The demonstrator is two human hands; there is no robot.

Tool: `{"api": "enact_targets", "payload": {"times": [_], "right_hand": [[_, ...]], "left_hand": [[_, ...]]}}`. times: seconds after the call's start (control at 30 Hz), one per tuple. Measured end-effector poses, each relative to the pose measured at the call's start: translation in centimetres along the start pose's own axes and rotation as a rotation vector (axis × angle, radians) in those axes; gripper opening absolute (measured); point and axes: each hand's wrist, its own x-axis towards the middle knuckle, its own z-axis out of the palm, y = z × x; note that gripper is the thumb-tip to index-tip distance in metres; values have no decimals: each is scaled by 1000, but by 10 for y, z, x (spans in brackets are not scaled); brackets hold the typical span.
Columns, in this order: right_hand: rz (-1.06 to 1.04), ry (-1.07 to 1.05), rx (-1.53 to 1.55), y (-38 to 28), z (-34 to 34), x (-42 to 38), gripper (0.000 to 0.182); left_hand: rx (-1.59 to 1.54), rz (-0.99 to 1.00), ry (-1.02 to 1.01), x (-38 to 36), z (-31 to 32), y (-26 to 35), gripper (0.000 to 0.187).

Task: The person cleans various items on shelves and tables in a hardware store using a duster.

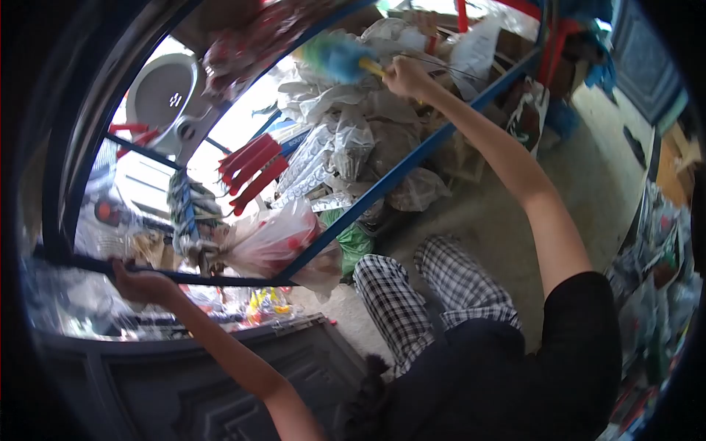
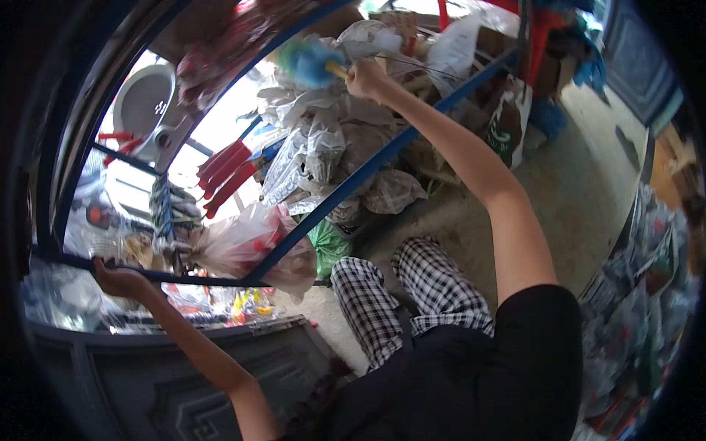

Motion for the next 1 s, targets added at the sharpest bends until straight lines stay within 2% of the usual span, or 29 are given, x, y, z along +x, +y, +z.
{"api": "enact_targets", "payload": {"times": [0.13,0.23,0.27,0.3,0.37,0.43,0.5,0.57,0.6,0.63,0.7,0.73,0.77,0.8,0.83,0.87,0.9,0.93,1.0], "right_hand": [[221,380,-11,37,18,52,21],[286,239,50,45,56,102,23],[268,178,112,32,67,99,22],[-4,114,-20,22,88,102,21],[-254,213,191,-8,106,68,25],[-286,116,108,-15,85,42,22],[-264,65,6,-5,82,53,21],[-252,22,-96,1,80,75,19],[-243,-1,-146,4,79,83,19],[-200,89,-60,8,78,91,19],[-9,260,9,16,100,131,21],[-297,307,-256,14,109,167,38],[-275,207,-172,15,109,179,38],[-227,94,-90,10,108,191,39],[-202,11,-36,7,103,204,39],[-190,-30,-16,4,103,215,40],[-167,-39,-6,6,110,227,40],[-145,-25,1,7,122,234,41],[-99,25,-2,11,141,246,42]], "left_hand": [[15,84,22,6,3,8,30],[37,101,-38,11,0,8,34],[33,17,-87,13,-3,16,34],[35,29,-72,13,-3,19,37],[-37,-180,-63,15,-4,41,39],[0,-169,-57,17,-6,37,41],[154,-13,-88,18,-8,38,42],[314,37,-75,19,-7,26,37],[186,-70,-62,19,-5,26,35],[57,-178,-50,19,-4,26,34],[154,-43,-36,18,-5,33,32],[94,-116,-26,17,-7,38,32],[40,-186,-17,18,-7,38,32],[-250,-309,-7,26,-5,32,34],[-265,-392,24,28,-6,30,39],[-329,-352,2,32,-11,1,39],[-397,-314,-29,36,-13,-13,41],[-416,-367,-33,38,-13,-25,42],[-437,-480,-38,31,-18,1,45]]}}
